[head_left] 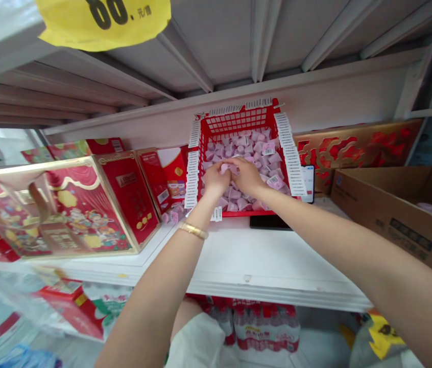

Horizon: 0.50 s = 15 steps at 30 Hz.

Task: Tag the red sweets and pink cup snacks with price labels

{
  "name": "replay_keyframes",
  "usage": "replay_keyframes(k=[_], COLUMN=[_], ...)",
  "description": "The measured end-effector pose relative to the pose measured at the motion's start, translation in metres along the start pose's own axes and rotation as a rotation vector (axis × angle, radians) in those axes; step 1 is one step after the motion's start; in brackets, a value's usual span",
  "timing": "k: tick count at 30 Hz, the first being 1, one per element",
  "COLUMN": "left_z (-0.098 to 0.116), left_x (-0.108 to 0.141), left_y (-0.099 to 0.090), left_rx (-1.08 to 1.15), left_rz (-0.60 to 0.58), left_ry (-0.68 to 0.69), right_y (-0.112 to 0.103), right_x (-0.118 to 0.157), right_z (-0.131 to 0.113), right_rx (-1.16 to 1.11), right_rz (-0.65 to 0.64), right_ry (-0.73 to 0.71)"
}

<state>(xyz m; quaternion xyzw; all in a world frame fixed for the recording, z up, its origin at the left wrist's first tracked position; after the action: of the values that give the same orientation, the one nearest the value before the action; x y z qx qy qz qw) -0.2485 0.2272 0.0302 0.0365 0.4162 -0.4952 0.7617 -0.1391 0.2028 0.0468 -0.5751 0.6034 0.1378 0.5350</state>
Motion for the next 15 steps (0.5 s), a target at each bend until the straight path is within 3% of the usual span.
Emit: replay_keyframes(k=[3,5,8,11,15], left_z=[-0.014,-0.029,-0.051,-0.070,-0.084], left_x=[0.039,0.073,0.127,0.168,0.191], left_y=[-0.017,-0.033,-0.053,-0.049,-0.035], left_rx=[0.375,0.555,0.709,0.770,0.785], left_rz=[-0.013,0.044,0.166,0.170,0.167], left_ry=[-0.114,-0.207,-0.329,-0.450,-0.516], right_y=[0.004,0.012,0.033,0.053,0.062], right_x=[0.026,0.042,0.061,0.070,0.072], right_z=[-0.016,-0.012,-0.001,0.002,0.000], right_rx=[-0.178,-0.248,-0.131,0.018,0.062], right_rz=[0.010,0.007,-0.078,-0.183,-0.205], right_ry=[-0.042,0.025,0.151,0.170,0.170])
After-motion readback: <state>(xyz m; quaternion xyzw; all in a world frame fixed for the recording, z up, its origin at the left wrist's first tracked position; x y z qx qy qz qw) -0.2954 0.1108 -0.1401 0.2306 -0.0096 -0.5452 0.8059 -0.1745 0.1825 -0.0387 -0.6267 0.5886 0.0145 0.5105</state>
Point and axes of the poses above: each hand's wrist, its own x-axis away from the middle knuckle, its own y-axis out of the palm, z = x × y, the point moved 10 cm from there along -x, towards the middle knuckle, and after that the axes turned 3 degrees about y, right-handed, at the moved point
